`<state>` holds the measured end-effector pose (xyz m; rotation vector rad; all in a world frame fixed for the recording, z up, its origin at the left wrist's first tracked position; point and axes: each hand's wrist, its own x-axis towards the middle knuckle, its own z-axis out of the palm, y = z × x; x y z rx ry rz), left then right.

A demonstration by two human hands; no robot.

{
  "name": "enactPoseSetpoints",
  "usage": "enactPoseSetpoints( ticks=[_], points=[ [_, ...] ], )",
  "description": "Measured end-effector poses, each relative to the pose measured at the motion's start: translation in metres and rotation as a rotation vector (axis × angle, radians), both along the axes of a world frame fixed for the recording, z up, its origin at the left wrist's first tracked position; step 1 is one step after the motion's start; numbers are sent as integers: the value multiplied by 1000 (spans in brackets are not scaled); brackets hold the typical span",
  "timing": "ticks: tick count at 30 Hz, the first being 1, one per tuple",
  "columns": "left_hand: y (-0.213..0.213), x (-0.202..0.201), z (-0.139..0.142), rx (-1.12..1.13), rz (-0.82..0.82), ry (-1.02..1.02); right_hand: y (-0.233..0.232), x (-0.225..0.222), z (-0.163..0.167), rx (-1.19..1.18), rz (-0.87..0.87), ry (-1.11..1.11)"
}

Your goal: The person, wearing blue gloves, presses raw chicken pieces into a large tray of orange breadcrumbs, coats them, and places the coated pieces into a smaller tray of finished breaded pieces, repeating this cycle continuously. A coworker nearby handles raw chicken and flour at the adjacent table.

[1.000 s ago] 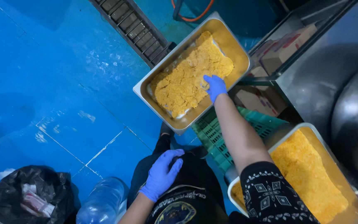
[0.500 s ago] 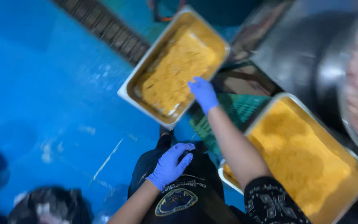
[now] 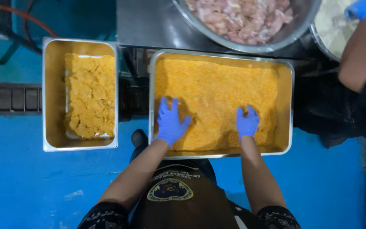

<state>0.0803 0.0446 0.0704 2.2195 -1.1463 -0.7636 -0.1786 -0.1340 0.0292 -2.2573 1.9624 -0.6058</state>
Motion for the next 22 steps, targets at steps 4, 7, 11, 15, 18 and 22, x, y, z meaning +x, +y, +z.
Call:
enactPoseSetpoints(
  ticks=[4,7,11,15,18,22],
  points=[
    [-61,-11,-40,17,248,28,-52,-41,-18,-6,-95,-172],
    [-96,-16,-65,-129,375,111,-88,-36,-24,82,36,-432],
    [-137,-10,-84,-285,435,112,-134,1,-31,267,52,-592],
    [-166,-6,-84,-278,462,355,-159,31,-32,541,77,-915],
    [-179,-15,-80,-247,493,585,-164,41,-29,772,146,-813],
    [-195,-32,-78,-136,457,657,-159,63,-18,1125,174,-805]
  ],
)
